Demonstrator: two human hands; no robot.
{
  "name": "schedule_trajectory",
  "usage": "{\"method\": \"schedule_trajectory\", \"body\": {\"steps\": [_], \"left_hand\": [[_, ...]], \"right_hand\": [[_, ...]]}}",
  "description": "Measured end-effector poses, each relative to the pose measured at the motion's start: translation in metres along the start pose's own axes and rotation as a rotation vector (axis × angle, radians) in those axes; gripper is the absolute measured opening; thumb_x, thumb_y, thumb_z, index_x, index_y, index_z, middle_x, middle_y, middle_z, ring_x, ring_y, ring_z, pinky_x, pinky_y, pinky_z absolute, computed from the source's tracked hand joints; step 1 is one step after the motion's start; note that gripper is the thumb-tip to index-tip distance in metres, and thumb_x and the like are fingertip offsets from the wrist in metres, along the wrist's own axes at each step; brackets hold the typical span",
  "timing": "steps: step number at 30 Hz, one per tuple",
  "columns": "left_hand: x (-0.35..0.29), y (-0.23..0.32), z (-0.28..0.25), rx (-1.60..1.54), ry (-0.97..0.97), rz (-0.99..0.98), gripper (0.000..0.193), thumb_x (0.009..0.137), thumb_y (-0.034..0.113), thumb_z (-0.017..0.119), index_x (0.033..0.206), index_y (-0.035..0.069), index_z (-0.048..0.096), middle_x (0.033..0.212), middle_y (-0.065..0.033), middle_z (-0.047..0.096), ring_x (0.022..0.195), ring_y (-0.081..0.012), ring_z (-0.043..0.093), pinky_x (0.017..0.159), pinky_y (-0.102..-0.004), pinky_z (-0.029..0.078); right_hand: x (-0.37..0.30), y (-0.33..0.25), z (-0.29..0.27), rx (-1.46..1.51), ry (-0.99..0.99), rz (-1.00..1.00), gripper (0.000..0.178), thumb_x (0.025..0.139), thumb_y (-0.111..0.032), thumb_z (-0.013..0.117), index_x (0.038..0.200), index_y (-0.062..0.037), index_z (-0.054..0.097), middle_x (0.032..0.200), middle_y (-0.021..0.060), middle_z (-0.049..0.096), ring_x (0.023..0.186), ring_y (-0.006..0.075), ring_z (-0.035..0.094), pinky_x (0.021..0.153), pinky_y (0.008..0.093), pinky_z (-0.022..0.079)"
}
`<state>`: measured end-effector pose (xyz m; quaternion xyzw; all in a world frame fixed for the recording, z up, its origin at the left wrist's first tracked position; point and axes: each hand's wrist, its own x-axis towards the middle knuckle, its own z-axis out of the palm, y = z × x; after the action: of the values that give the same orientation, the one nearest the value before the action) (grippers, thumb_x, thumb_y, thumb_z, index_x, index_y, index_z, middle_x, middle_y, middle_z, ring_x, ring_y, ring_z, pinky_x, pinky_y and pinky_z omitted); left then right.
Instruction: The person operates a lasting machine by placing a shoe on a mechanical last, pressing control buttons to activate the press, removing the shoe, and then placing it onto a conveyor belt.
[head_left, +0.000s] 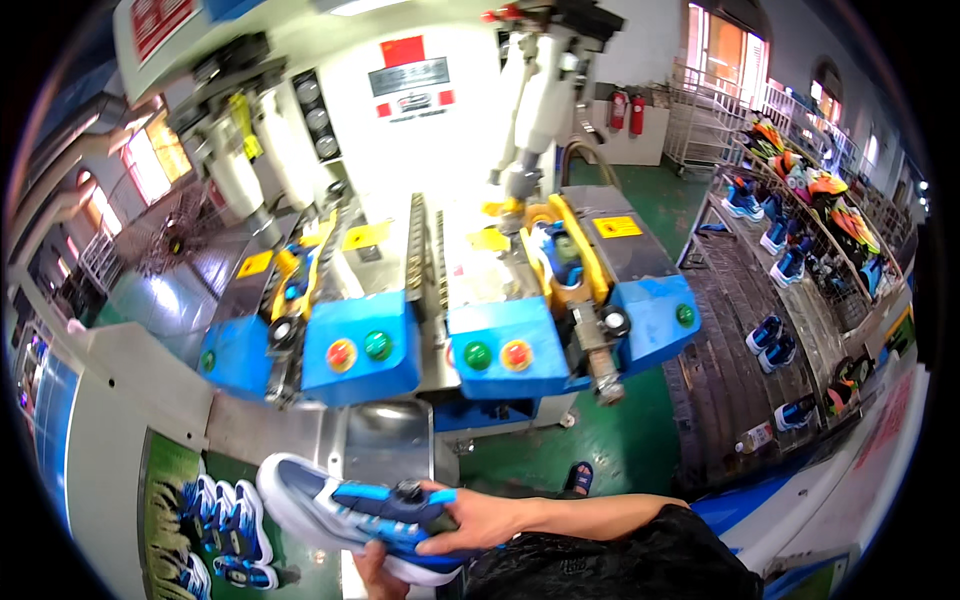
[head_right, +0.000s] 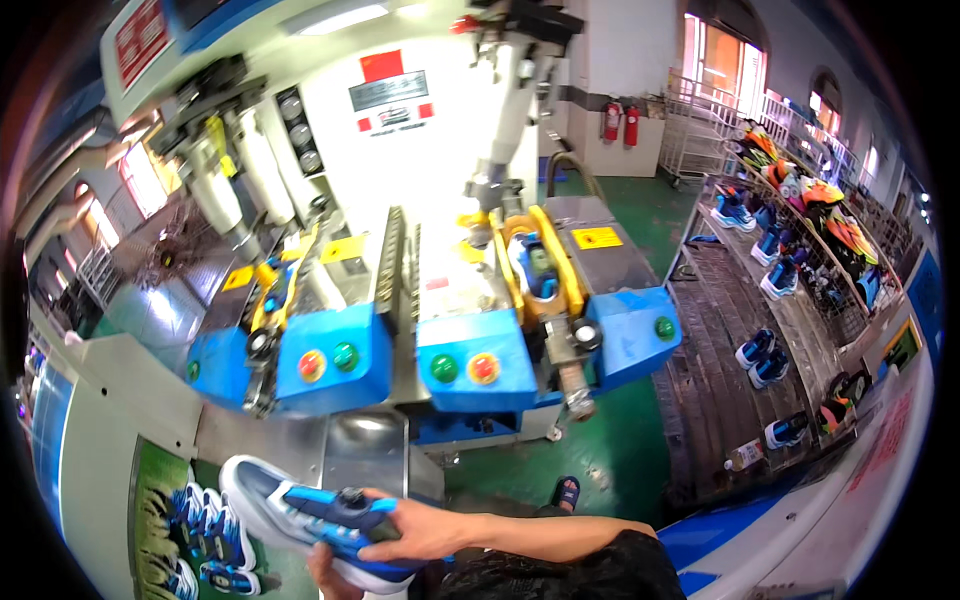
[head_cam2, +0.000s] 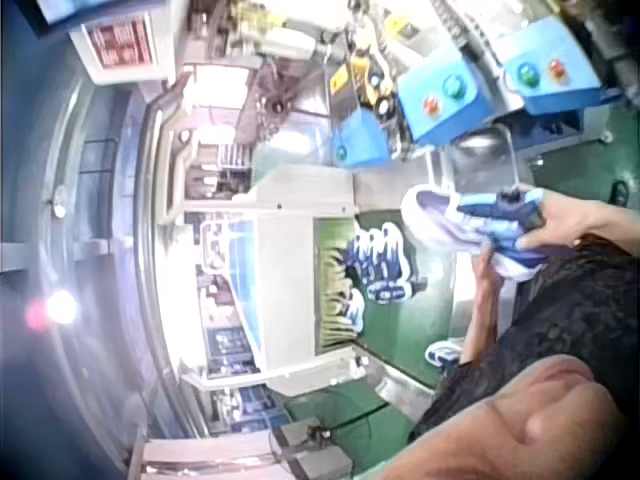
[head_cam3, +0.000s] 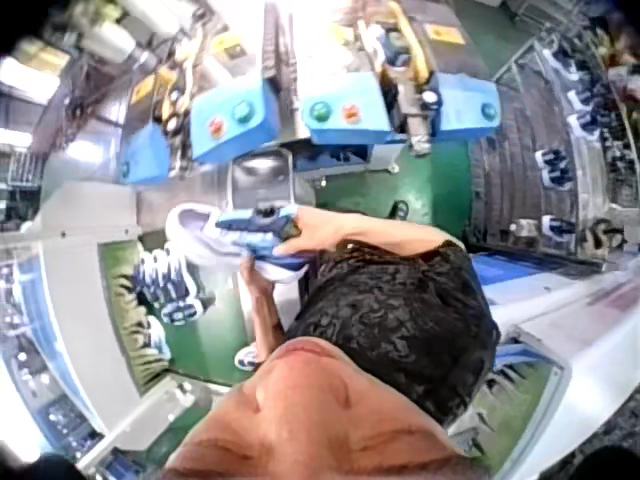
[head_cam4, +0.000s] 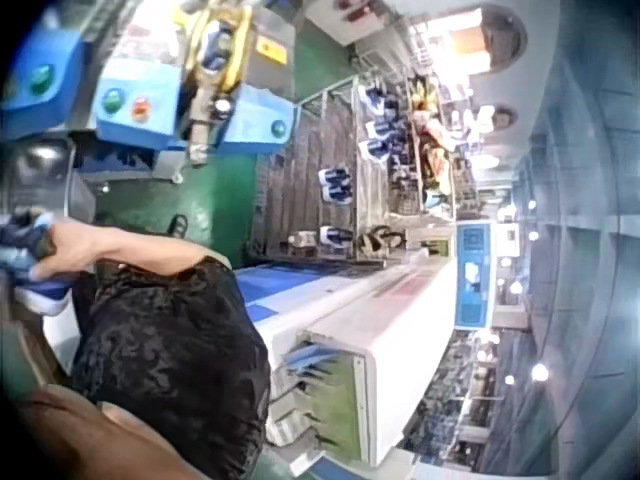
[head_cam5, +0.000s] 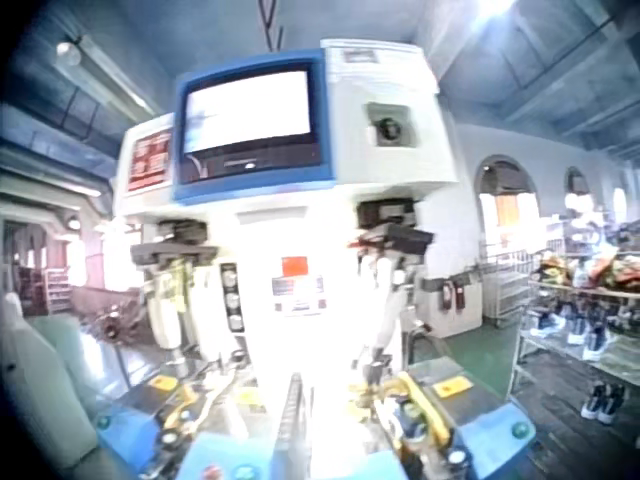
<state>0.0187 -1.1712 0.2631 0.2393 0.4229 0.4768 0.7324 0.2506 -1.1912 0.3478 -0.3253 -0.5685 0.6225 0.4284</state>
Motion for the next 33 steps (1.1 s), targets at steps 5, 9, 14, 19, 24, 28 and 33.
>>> {"method": "schedule_trajectory", "body": {"steps": [5,9,14,19,24,28,33], "left_hand": [[-0.008,-0.071,0.213,0.206,-0.348,0.089,0.044,0.098,0.017,0.054,0.136,-0.003,0.049,0.124,-0.0147,0.061,0.111,-0.0256,0.062,0.096,-0.0391,0.05],[0.032,-0.11,0.309,0.412,-0.59,0.071,0.075,0.092,0.0,0.063,0.153,0.002,0.019,0.155,-0.0208,0.032,0.144,-0.0292,0.034,0.117,-0.0413,0.03],[0.182,-0.134,0.464,0.92,-0.576,0.063,0.096,0.086,0.023,0.077,0.152,-0.003,0.011,0.148,-0.0241,0.04,0.136,-0.0315,0.043,0.108,-0.038,0.041],[0.382,-0.238,0.537,1.237,-0.291,0.465,0.091,0.072,0.021,0.076,0.142,-0.008,0.025,0.129,-0.0308,0.051,0.117,-0.0438,0.055,0.101,-0.0424,0.045],[0.393,-0.245,0.558,1.236,-0.402,0.339,0.083,0.068,0.019,0.076,0.137,-0.001,0.032,0.122,-0.0257,0.054,0.116,-0.0381,0.054,0.099,-0.0444,0.045],[0.375,-0.153,0.6,1.205,-0.444,-0.01,0.06,0.077,0.014,0.074,0.126,-0.002,0.044,0.108,-0.0162,0.063,0.094,-0.0273,0.066,0.08,-0.0421,0.055],[0.23,-0.05,0.473,0.624,-0.675,-0.209,0.075,0.075,0.02,0.08,0.138,0.0,0.045,0.123,-0.0125,0.063,0.1,-0.0205,0.066,0.086,-0.0356,0.055]], "right_hand": [[-0.142,0.025,-0.12,0.297,0.527,0.066,0.058,0.095,-0.025,0.065,0.143,-0.0038,0.041,0.124,0.0081,0.058,0.109,0.0164,0.056,0.095,0.0322,0.046],[-0.256,0.023,-0.193,0.336,1.071,-0.075,0.063,0.094,-0.027,0.065,0.144,-0.0012,0.037,0.125,0.01,0.059,0.106,0.0185,0.06,0.093,0.0333,0.048],[-0.33,0.007,-0.24,0.253,1.386,-0.153,0.064,0.094,-0.029,0.065,0.144,-0.0006,0.037,0.125,0.0109,0.06,0.108,0.0203,0.06,0.094,0.0355,0.049],[-0.349,0.012,-0.238,0.258,1.586,0.052,0.063,0.094,-0.03,0.065,0.143,-0.0003,0.038,0.126,0.0115,0.06,0.109,0.0215,0.061,0.095,0.037,0.049],[-0.347,0.012,-0.255,0.281,1.651,0.083,0.062,0.095,-0.031,0.064,0.142,-0.0001,0.038,0.126,0.0121,0.06,0.11,0.0226,0.061,0.096,0.0384,0.05],[-0.319,0.002,-0.256,0.247,1.631,0.086,0.061,0.095,-0.031,0.063,0.142,0.0,0.039,0.127,0.0126,0.06,0.111,0.0236,0.061,0.097,0.0396,0.05],[-0.3,0.023,-0.296,0.133,1.448,0.154,0.06,0.096,-0.032,0.062,0.141,0.0002,0.04,0.127,0.0132,0.06,0.112,0.0247,0.062,0.098,0.0411,0.05]]}}
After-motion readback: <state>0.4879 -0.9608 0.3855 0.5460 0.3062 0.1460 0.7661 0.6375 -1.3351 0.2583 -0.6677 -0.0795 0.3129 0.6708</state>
